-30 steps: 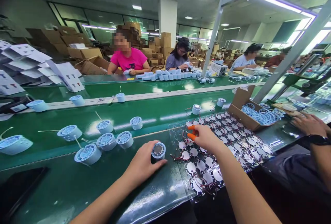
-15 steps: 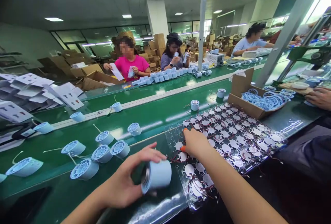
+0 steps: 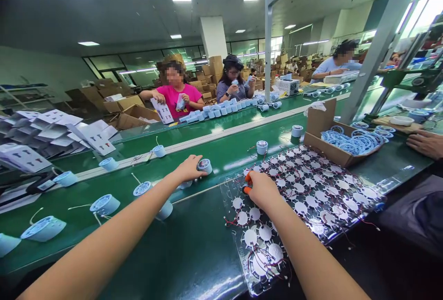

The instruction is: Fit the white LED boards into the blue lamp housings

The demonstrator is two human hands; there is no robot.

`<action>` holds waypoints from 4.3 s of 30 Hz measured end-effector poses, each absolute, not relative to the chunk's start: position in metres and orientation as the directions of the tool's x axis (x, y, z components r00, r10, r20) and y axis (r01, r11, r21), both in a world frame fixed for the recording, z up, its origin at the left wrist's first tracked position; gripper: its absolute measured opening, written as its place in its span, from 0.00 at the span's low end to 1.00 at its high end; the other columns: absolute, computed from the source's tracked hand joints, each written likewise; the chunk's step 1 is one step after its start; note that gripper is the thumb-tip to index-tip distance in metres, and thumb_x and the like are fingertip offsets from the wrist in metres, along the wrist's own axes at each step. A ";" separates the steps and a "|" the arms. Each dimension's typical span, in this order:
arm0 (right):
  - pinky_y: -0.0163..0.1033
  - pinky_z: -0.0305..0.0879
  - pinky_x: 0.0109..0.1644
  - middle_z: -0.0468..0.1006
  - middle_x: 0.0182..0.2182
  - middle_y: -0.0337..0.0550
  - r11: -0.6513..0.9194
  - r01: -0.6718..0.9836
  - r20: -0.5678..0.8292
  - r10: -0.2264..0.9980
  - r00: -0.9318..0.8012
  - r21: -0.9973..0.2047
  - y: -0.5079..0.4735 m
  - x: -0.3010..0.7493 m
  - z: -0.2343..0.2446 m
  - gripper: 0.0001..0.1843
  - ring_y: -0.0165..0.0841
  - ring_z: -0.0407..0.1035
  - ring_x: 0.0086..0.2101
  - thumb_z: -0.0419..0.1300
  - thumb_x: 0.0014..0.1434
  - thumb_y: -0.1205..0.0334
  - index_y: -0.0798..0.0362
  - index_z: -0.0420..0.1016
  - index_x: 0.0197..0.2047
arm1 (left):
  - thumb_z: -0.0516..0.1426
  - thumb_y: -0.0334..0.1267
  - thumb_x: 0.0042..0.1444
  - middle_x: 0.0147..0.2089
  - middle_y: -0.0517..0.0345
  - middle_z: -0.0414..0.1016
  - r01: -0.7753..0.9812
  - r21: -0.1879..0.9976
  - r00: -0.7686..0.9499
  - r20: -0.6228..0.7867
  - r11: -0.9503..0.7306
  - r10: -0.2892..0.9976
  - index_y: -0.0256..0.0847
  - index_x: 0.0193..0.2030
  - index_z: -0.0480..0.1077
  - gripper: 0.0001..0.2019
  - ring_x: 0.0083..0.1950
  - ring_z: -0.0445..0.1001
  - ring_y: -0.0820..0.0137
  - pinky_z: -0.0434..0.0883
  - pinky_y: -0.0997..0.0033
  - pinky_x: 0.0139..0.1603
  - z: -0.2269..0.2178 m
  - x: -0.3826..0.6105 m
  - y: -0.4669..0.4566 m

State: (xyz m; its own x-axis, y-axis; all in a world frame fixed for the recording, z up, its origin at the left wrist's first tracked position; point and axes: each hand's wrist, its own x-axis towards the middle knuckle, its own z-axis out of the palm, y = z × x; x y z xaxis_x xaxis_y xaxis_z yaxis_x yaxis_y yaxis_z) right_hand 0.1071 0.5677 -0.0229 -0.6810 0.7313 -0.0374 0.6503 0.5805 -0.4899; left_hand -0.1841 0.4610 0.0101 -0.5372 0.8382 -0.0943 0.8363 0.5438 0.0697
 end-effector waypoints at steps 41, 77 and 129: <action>0.40 0.68 0.37 0.79 0.40 0.41 0.662 0.247 0.312 0.606 -0.731 -0.707 0.448 0.069 0.004 0.13 0.31 0.68 0.29 0.63 0.53 0.64 0.47 0.78 0.44 | 0.51 0.29 0.65 0.53 0.48 0.80 0.947 0.277 -0.296 0.560 0.162 0.774 0.43 0.57 0.73 0.18 0.53 0.79 0.58 0.76 0.56 0.54 -0.044 -0.067 0.308; 0.47 0.74 0.50 0.85 0.43 0.47 0.825 0.330 0.161 0.443 -0.882 -0.459 0.447 0.075 -0.028 0.11 0.43 0.80 0.42 0.63 0.60 0.66 0.45 0.87 0.41 | 0.55 0.30 0.58 0.45 0.55 0.82 0.565 0.824 -0.269 0.227 -0.037 0.936 0.44 0.59 0.73 0.22 0.43 0.78 0.66 0.74 0.70 0.47 -0.050 -0.066 0.316; 0.57 0.65 0.66 0.75 0.57 0.51 0.162 -0.096 0.164 0.488 -0.857 -0.982 0.450 0.095 0.000 0.39 0.45 0.72 0.56 0.75 0.51 0.56 0.43 0.68 0.64 | 0.64 0.29 0.56 0.55 0.48 0.80 0.655 0.701 -0.330 0.600 -0.280 0.729 0.42 0.49 0.81 0.14 0.53 0.82 0.60 0.80 0.58 0.56 -0.008 -0.053 0.299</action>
State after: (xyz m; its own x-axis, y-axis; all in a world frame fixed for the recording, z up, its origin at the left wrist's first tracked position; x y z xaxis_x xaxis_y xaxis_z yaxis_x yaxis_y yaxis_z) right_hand 0.0950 0.4504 0.0002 -0.8571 0.4882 0.1642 -0.0957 0.1623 -0.9821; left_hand -0.0534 0.2989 -0.0084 -0.3303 0.7288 0.5998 0.6555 -0.2801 0.7013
